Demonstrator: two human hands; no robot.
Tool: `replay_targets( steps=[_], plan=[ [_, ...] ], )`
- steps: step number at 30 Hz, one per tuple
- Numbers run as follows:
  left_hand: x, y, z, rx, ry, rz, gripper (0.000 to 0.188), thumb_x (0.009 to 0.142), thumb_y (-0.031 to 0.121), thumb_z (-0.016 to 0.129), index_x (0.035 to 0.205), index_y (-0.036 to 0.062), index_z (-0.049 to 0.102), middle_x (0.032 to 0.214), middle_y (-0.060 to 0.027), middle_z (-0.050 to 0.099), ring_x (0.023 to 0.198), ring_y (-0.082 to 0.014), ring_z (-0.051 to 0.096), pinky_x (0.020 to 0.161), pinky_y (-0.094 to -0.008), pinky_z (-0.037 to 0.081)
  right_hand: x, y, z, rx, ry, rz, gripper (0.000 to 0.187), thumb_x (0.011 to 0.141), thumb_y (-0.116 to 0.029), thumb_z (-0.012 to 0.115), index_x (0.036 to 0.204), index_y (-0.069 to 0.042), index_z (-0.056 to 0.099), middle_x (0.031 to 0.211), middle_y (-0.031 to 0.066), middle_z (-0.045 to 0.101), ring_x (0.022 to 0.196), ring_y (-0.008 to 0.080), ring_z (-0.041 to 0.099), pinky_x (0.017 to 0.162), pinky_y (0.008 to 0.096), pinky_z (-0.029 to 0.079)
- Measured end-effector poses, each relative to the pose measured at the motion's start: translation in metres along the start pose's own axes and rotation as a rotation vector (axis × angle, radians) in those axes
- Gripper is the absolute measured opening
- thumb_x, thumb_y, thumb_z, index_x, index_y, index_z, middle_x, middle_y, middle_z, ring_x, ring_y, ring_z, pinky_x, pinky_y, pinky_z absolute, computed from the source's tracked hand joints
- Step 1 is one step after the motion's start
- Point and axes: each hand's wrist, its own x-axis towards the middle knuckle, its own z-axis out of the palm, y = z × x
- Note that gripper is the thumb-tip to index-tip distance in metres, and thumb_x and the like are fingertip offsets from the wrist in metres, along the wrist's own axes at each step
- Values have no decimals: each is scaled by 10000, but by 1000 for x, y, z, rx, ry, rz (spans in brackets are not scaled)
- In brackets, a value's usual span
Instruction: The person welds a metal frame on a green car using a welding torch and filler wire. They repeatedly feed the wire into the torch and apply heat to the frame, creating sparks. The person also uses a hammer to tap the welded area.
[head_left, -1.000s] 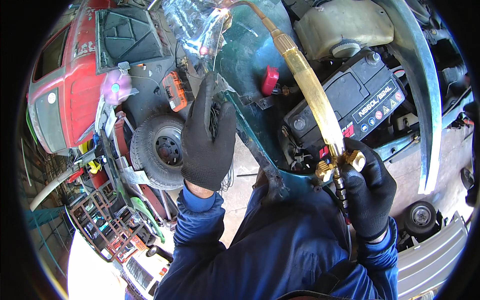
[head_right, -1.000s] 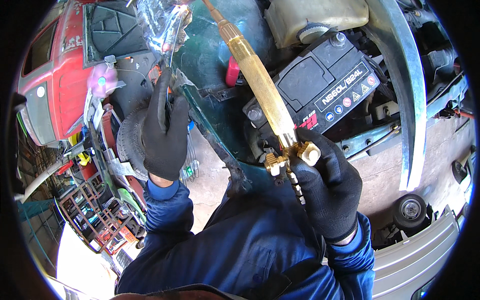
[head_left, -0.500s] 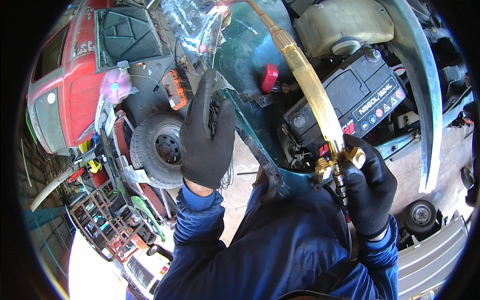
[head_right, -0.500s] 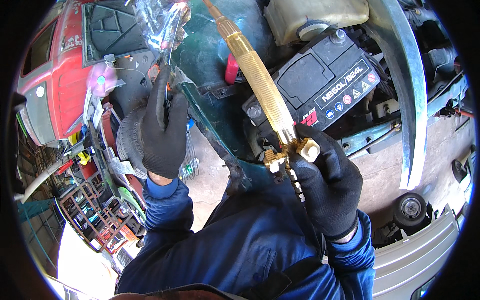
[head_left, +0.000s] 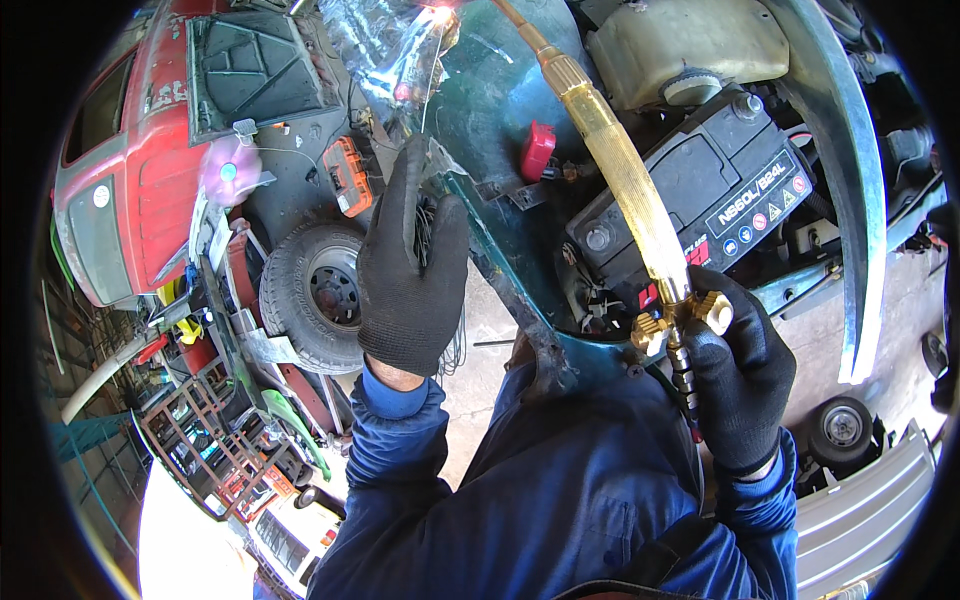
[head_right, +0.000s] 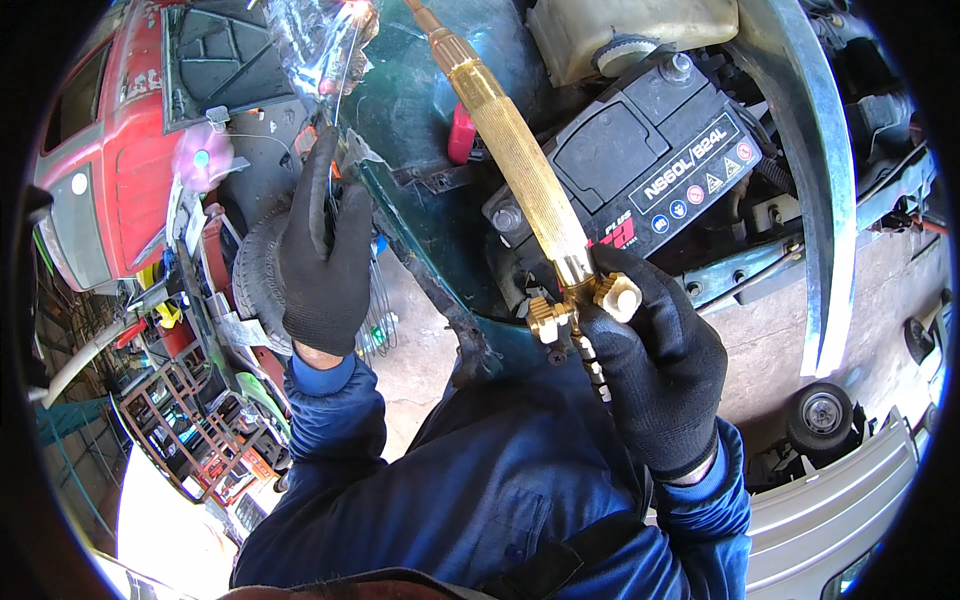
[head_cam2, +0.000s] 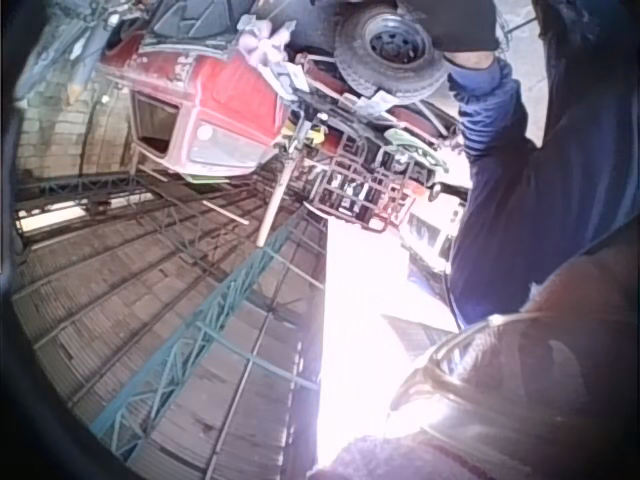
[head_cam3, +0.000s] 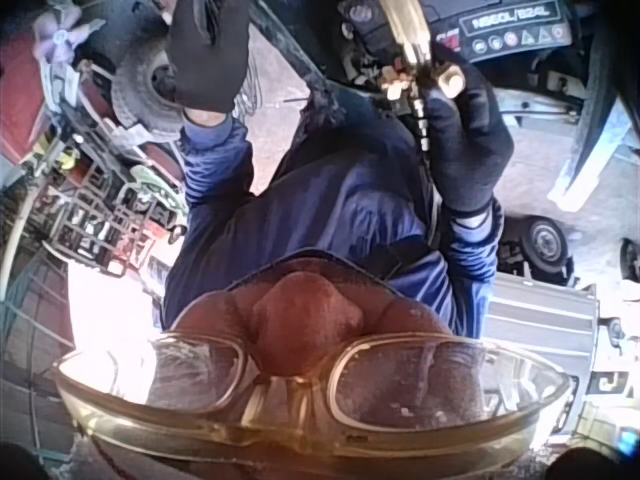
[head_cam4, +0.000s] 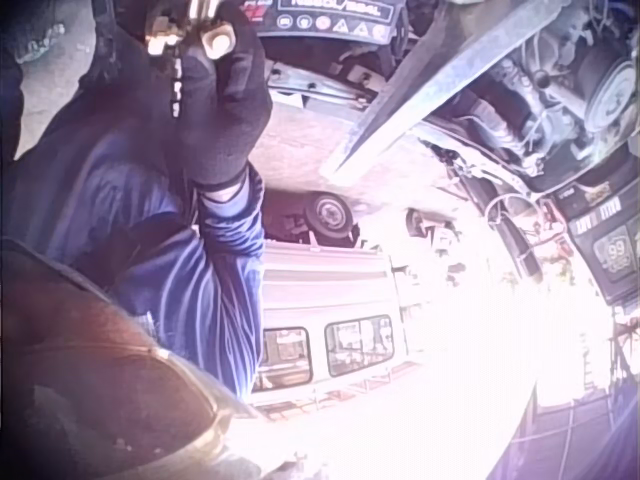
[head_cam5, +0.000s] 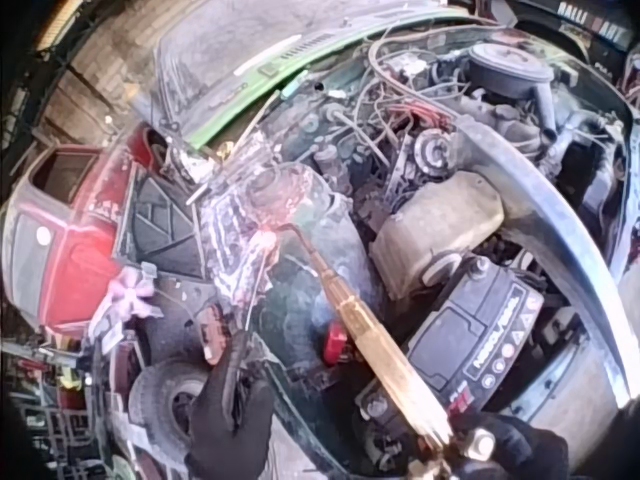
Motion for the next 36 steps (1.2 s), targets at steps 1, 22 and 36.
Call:
replay_targets(
  steps=[1, 22, 36],
  plan=[
    [0, 0, 0, -6, 0, -3, 570, 1064, 140, 645, 1584, -25, 482, 1492, -283, 618, 1372, -348, 630, 1145, -421, 475, 0, 1, 1, 35, 4, -6, 399, 1027, -118, 742, 1402, 1, 672, 1196, 141, 751, 1058, 182, 724, 931, 340, 582],
    [-1, 1, 0, -8, -9, -21, 586, 1060, 145, 644, 1594, -25, 471, 1528, -278, 594, 1420, -349, 595, 1170, -416, 453, 0, 0, -1, -15, -4, -29, 402, 1030, -140, 745, 1402, -7, 672, 1194, 143, 756, 1044, 176, 728, 906, 333, 586],
    [-1, 2, 0, -4, -2, 5, 588, 1063, 157, 641, 1593, -31, 469, 1532, -279, 593, 1425, -350, 592, 1176, -418, 445, 0, -2, -1, -18, -10, -9, 415, 1030, -151, 681, 1404, 28, 672, 1253, 147, 743, 1129, 207, 704, 1022, 387, 556]
  ],
)
